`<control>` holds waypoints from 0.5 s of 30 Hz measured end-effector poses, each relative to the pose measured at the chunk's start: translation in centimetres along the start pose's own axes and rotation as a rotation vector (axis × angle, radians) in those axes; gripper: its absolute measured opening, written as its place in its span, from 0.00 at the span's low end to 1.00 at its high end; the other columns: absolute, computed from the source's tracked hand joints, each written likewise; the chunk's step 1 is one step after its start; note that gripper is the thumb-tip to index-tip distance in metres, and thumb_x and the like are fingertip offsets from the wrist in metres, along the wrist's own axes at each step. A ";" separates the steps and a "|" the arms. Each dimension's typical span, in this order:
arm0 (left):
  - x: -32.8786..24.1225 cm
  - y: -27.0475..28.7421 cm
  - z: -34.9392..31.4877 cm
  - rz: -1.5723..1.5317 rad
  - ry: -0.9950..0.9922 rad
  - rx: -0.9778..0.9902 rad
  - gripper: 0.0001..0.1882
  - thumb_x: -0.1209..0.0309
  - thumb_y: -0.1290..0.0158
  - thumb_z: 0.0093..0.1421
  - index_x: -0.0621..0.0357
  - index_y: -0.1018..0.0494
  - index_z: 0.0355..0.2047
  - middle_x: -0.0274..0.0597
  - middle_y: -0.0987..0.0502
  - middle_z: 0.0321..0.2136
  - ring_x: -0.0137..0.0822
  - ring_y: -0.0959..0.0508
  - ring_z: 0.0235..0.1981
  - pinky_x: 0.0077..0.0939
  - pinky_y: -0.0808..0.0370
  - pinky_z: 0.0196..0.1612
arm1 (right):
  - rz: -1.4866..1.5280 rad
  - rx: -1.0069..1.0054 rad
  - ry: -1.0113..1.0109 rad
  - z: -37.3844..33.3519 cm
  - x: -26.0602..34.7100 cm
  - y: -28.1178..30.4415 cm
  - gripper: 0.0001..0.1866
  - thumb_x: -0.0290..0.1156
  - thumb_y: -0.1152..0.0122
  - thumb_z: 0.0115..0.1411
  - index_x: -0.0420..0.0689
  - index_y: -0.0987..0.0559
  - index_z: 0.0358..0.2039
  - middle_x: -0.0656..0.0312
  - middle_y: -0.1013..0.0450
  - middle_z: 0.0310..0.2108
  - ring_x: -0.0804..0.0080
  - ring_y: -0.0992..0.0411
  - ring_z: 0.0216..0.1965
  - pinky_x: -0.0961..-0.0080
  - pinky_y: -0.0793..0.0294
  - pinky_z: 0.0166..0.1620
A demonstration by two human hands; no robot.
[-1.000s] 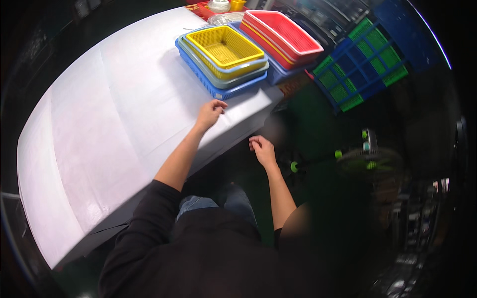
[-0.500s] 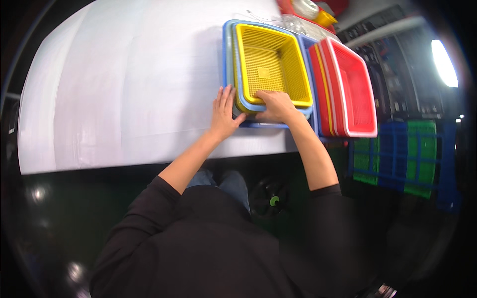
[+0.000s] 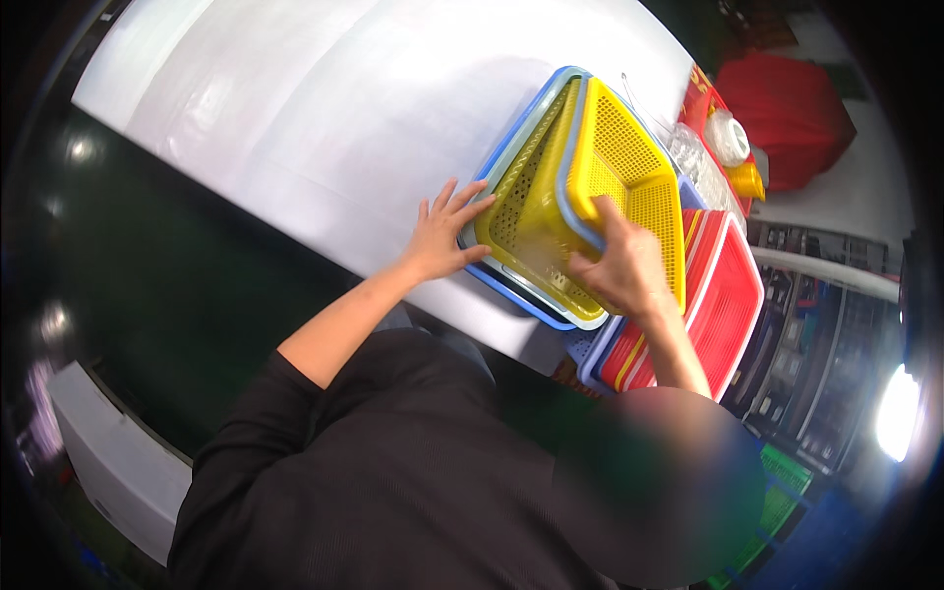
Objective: The person moves a red plastic chair and places it under a table. They then use a yellow duster to wipe the surfaces of several tables, moving items like plastic baskets and a red tray aside to reach the work. The person continues dusting multiple tables in the room.
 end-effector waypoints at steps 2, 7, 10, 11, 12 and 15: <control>-0.6 -0.2 0.9 -0.106 0.046 -0.059 0.35 0.62 0.41 0.49 0.53 0.39 0.57 0.43 0.40 0.58 0.48 0.44 0.61 0.48 0.42 0.58 | 0.028 -0.057 0.024 0.0 -0.6 2.6 0.25 0.34 0.37 0.43 0.41 0.33 0.42 0.45 0.26 0.28 0.47 0.27 0.30 0.58 0.27 0.36; -3.4 -1.7 4.5 0.230 0.362 -0.045 0.25 0.64 0.42 0.49 0.65 0.34 0.45 0.48 0.32 0.44 0.44 0.31 0.48 0.39 0.31 0.49 | 0.258 -0.122 -0.055 0.0 -3.0 10.7 0.28 0.25 0.38 0.43 0.37 0.31 0.47 0.55 0.25 0.35 0.73 0.27 0.36 0.75 0.29 0.42; -4.6 -2.3 5.9 0.457 0.394 -0.045 0.19 0.69 0.44 0.49 0.66 0.33 0.39 0.49 0.31 0.39 0.43 0.30 0.45 0.39 0.28 0.45 | 0.376 -0.195 -0.006 -1.6 -4.3 15.7 0.29 0.20 0.43 0.43 0.38 0.32 0.50 0.57 0.28 0.41 0.71 0.29 0.42 0.76 0.30 0.46; -4.8 -2.4 6.1 0.517 0.413 -0.043 0.17 0.71 0.45 0.49 0.66 0.33 0.38 0.49 0.31 0.38 0.43 0.29 0.44 0.38 0.28 0.44 | 0.424 -0.182 0.001 -2.5 -4.7 17.2 0.30 0.21 0.43 0.43 0.37 0.33 0.51 0.56 0.29 0.42 0.69 0.29 0.42 0.75 0.30 0.47; -4.8 -2.4 6.2 0.492 0.424 -0.084 0.17 0.71 0.45 0.49 0.66 0.33 0.38 0.49 0.30 0.38 0.44 0.29 0.43 0.38 0.27 0.43 | 0.402 -0.191 0.005 -3.2 -5.2 18.2 0.36 0.37 0.38 0.42 0.37 0.34 0.52 0.58 0.29 0.41 0.69 0.31 0.43 0.74 0.32 0.47; -4.4 -2.4 6.6 0.375 0.485 -0.082 0.17 0.73 0.47 0.47 0.67 0.32 0.38 0.50 0.29 0.38 0.46 0.27 0.41 0.37 0.26 0.41 | 0.520 -0.248 -0.025 -4.8 -6.6 20.3 0.35 0.38 0.37 0.43 0.37 0.34 0.52 0.58 0.29 0.41 0.69 0.30 0.42 0.73 0.33 0.47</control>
Point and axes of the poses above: each hand's wrist, its own z-axis towards the middle knuckle, its own y-axis out of the back of the hand, x = y × z, the point moved 1 cm from there along z, towards the middle knuckle
